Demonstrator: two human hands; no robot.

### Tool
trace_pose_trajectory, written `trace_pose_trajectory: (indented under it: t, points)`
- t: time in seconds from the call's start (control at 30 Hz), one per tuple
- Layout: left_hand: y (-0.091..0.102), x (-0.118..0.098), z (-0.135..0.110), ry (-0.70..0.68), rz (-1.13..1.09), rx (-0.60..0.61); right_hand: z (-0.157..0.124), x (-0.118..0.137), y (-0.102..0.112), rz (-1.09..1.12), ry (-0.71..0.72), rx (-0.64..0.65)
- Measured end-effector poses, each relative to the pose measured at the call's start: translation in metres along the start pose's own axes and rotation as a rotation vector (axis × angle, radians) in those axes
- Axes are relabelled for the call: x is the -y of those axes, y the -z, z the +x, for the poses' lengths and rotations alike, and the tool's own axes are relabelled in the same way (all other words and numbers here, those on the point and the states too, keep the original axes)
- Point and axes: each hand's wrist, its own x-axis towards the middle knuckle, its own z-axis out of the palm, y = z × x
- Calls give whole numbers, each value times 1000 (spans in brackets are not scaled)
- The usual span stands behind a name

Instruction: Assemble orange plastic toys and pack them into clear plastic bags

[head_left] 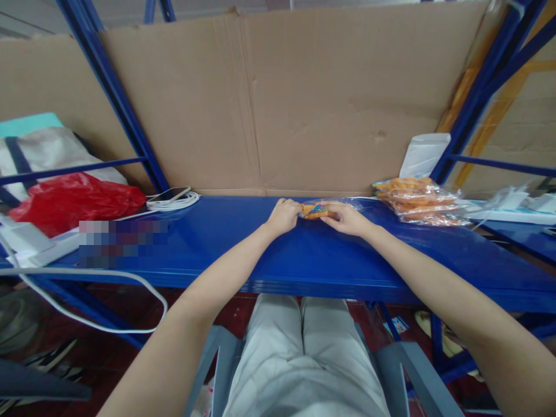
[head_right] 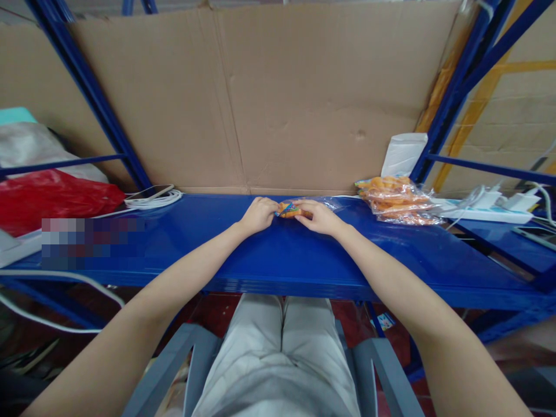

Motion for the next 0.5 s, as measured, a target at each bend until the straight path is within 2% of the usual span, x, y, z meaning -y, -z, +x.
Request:
trace_pose_trajectory:
  t: [0.1, 0.2, 0.3, 0.5]
  points:
    - [3, -5, 0, -12, 34, -24, 1, 5, 4, -24, -33, -12]
    - [5, -10, 0, -33, 41, -63, 2, 8, 7, -88, -131, -29]
    - [7, -15, 0, -49, 50, -99, 3, 5, 7, -125, -175, -94]
    - [8, -21, 1, -78, 82, -145, 8, -9, 5, -169, -45, -216]
